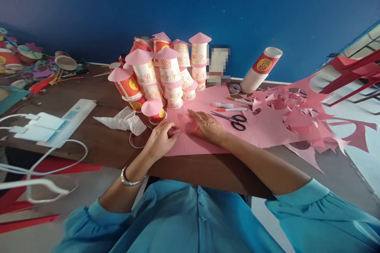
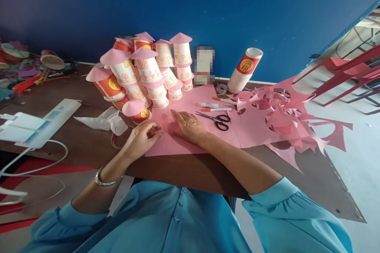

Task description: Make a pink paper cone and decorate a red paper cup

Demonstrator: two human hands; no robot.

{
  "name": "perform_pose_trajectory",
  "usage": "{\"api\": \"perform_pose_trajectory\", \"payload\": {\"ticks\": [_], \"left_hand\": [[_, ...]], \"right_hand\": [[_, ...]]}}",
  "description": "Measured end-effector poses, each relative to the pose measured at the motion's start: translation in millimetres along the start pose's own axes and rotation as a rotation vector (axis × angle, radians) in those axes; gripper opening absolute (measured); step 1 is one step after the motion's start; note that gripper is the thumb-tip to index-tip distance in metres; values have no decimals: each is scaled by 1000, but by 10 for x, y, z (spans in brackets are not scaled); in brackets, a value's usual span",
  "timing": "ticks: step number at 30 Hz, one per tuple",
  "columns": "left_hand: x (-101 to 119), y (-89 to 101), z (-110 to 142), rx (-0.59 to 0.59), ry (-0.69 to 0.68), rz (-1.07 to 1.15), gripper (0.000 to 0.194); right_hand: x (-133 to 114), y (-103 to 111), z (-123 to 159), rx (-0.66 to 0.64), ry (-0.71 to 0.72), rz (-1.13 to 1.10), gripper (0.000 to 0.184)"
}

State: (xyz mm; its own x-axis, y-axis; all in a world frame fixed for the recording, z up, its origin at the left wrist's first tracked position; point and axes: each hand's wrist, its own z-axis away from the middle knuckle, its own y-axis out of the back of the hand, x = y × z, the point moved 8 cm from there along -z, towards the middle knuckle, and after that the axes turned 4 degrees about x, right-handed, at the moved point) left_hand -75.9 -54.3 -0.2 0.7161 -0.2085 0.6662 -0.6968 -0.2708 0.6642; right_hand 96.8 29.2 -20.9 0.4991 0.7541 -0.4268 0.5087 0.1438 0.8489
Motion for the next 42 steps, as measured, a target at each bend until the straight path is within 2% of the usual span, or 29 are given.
{"api": "perform_pose_trajectory", "payload": {"ticks": [5,9,14,17,20,22,24,27,31,35,39,42], "left_hand": [[20,16,5,13,3,-39,3],[18,32,8,24,18,-30,4],[-66,63,0,52,94,18,15],[-69,70,4,50,94,2,18],[5,57,21,38,39,-55,21],[84,36,42,30,-17,-113,25],[165,9,67,17,-70,-189,30],[273,-6,103,15,-135,-303,35],[427,6,116,20,-223,-398,42],[602,-142,77,-121,-367,-418,42],[641,-358,23,-283,-489,-454,43],[569,-407,-65,-285,-518,-476,39]], "right_hand": [[9,0,26,-27,-12,-17,91],[-5,21,40,2,19,-79,92],[11,49,53,41,37,-120,81],[36,61,64,44,19,-101,87],[47,31,84,24,-5,-69,101],[14,-12,97,8,13,-71,103],[-56,-44,105,11,71,-100,100],[-160,-6,108,81,165,-156,89],[-135,172,101,224,141,-179,72],[24,330,103,349,11,-191,59],[108,349,94,381,-29,-206,56],[114,351,87,380,-23,-188,55]]}}
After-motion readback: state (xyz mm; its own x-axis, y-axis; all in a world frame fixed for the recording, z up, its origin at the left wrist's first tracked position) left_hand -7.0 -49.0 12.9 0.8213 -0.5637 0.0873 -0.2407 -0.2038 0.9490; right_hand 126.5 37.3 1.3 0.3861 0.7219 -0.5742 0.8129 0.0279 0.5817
